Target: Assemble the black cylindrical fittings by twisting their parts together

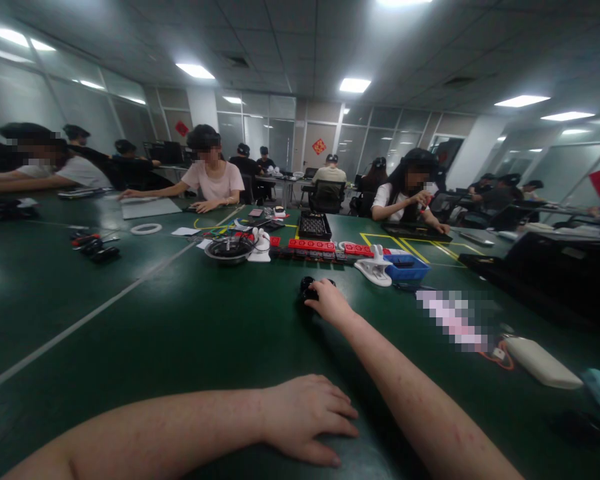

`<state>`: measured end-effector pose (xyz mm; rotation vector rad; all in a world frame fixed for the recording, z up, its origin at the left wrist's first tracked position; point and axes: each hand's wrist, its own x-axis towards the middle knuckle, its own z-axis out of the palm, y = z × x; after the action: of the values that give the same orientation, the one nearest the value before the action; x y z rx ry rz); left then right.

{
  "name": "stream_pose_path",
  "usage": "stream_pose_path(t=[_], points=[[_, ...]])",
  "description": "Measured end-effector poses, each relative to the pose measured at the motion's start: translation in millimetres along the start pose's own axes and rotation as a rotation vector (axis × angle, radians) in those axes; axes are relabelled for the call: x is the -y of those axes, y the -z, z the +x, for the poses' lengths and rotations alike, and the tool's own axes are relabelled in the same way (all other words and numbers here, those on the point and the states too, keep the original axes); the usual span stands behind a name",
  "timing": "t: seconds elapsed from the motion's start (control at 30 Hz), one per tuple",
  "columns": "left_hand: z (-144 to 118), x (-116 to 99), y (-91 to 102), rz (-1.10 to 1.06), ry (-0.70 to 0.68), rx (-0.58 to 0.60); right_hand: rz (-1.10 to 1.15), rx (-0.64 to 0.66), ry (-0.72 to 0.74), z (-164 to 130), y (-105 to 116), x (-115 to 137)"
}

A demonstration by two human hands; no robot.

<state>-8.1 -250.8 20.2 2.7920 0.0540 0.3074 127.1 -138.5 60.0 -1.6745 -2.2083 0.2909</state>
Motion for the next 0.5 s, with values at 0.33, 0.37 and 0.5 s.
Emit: stream_pose_path(t=[0.33,0.37,0.5], points=[[1,2,-0.4,-0.030,-0.003,-0.009,0.071,-0.146,0.013,-22,35,-19],[0,2,-0.9,-0.036,-0.005,-0.012,0.077,-0.151,0.008,-30,45,-24],[0,2,-0.7,-0.072,0.012,-0.029,0.087,-0.166,-0.070,-74,90,-52]])
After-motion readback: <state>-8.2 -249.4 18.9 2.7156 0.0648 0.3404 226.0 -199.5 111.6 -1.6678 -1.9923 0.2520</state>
